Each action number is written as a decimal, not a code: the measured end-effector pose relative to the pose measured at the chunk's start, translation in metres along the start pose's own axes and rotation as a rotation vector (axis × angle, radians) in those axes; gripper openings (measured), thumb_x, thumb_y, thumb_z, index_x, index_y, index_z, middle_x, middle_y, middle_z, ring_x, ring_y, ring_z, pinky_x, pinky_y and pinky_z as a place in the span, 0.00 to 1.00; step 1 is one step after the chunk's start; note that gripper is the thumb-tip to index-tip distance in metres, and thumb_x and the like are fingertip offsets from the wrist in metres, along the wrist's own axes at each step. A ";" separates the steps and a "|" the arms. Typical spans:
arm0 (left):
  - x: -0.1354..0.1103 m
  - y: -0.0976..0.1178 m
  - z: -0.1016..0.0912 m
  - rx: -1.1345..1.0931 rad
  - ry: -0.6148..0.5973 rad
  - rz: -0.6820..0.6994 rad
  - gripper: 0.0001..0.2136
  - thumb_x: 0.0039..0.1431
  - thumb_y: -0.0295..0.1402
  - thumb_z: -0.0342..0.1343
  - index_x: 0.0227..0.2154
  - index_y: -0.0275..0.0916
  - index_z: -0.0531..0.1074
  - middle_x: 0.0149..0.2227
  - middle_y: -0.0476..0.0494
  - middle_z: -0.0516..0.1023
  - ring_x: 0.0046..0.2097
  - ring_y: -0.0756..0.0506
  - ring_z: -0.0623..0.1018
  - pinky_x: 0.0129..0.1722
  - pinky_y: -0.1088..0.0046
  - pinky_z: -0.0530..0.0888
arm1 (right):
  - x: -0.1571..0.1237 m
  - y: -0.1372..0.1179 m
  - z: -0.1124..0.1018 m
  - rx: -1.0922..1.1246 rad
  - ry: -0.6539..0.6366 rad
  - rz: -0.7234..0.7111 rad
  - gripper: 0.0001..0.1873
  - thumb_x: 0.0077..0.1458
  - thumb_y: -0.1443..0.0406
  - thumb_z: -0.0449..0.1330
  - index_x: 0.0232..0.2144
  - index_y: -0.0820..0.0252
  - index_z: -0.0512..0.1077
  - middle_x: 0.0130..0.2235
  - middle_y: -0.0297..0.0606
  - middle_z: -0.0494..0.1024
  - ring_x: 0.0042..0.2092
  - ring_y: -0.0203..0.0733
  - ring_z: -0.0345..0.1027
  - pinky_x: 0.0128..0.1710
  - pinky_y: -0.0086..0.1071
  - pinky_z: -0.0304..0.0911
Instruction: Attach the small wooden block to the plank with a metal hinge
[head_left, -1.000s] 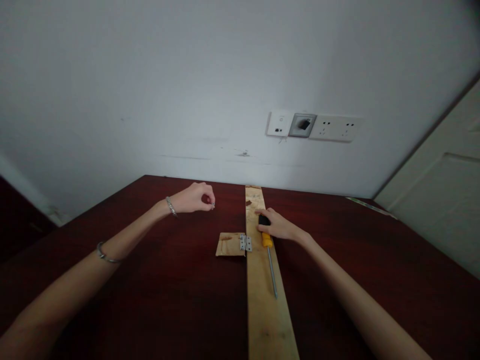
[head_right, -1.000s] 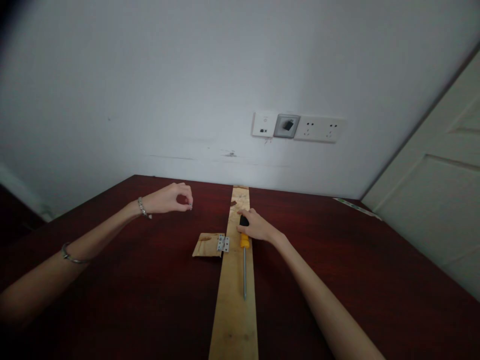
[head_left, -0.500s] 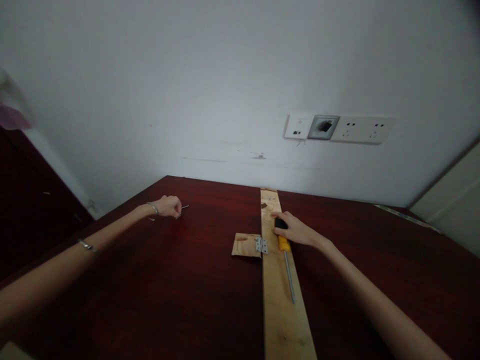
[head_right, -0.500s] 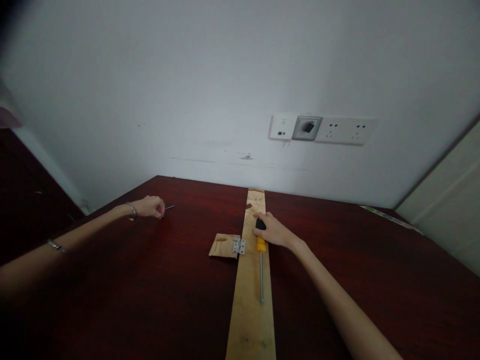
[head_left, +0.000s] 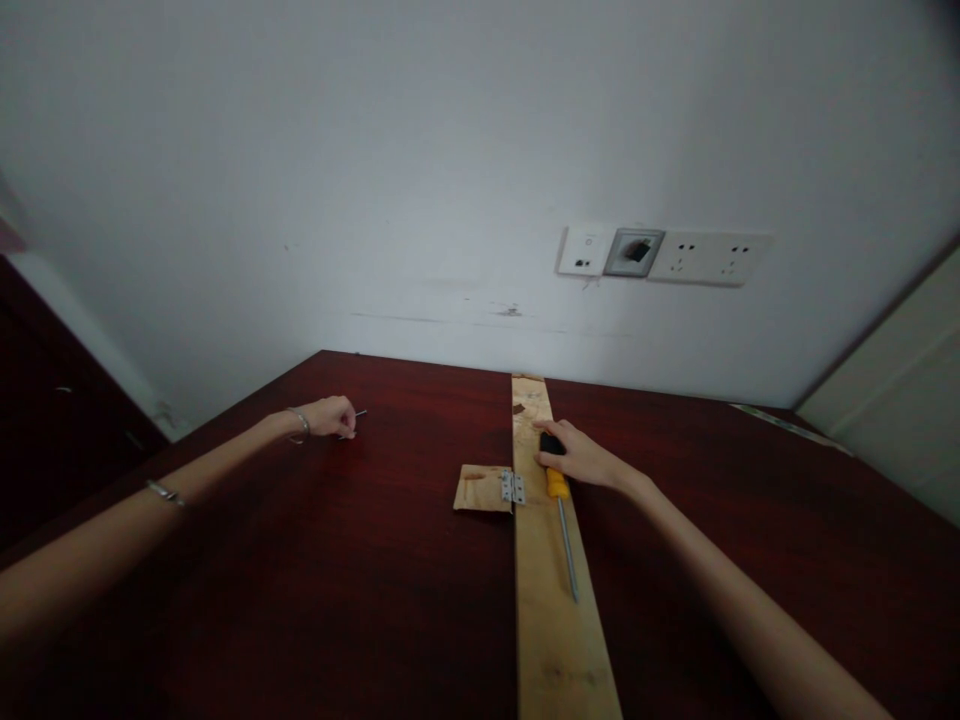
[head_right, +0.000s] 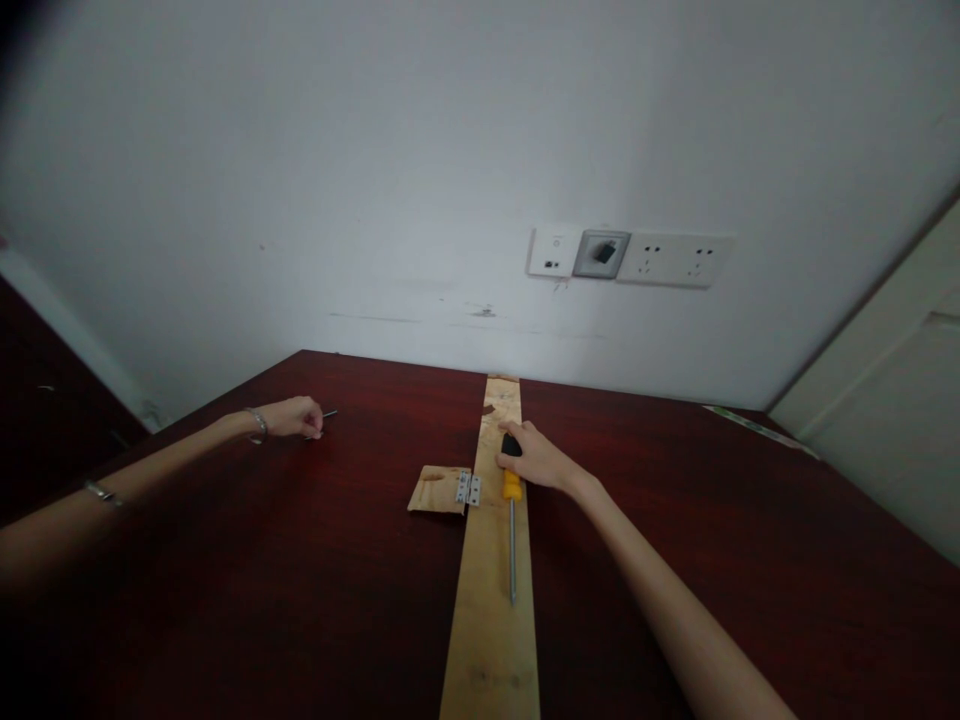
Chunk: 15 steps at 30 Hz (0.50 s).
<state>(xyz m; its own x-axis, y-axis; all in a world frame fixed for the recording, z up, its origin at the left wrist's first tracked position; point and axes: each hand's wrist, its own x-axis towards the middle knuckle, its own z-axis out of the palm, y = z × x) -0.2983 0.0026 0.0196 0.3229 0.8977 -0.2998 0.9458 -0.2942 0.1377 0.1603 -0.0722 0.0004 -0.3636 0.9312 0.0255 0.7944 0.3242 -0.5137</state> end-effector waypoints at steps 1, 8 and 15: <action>0.001 0.000 0.000 0.002 -0.004 0.005 0.09 0.45 0.37 0.56 0.25 0.36 0.75 0.27 0.45 0.76 0.31 0.46 0.73 0.31 0.75 0.64 | 0.000 0.000 0.000 0.003 -0.003 0.004 0.32 0.52 0.61 0.57 0.57 0.68 0.59 0.45 0.48 0.67 0.45 0.45 0.65 0.50 0.38 0.57; 0.002 0.008 -0.011 0.105 -0.025 -0.021 0.08 0.45 0.35 0.56 0.27 0.37 0.75 0.29 0.45 0.77 0.33 0.46 0.74 0.31 0.75 0.64 | 0.000 0.001 0.000 0.025 0.009 0.010 0.32 0.51 0.61 0.58 0.57 0.66 0.60 0.45 0.47 0.67 0.45 0.44 0.65 0.49 0.39 0.59; -0.001 0.085 -0.035 0.171 0.133 0.210 0.12 0.49 0.39 0.55 0.33 0.37 0.73 0.34 0.44 0.74 0.36 0.46 0.72 0.36 0.74 0.66 | -0.003 -0.006 -0.002 0.123 -0.030 0.084 0.34 0.51 0.60 0.57 0.58 0.66 0.56 0.48 0.50 0.64 0.43 0.45 0.65 0.34 0.34 0.68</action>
<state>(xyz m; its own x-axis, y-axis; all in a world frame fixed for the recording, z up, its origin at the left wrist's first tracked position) -0.2198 -0.0113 0.0646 0.5154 0.8431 -0.1534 0.8546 -0.5189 0.0193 0.1577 -0.0769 0.0050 -0.3143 0.9482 -0.0472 0.7576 0.2205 -0.6144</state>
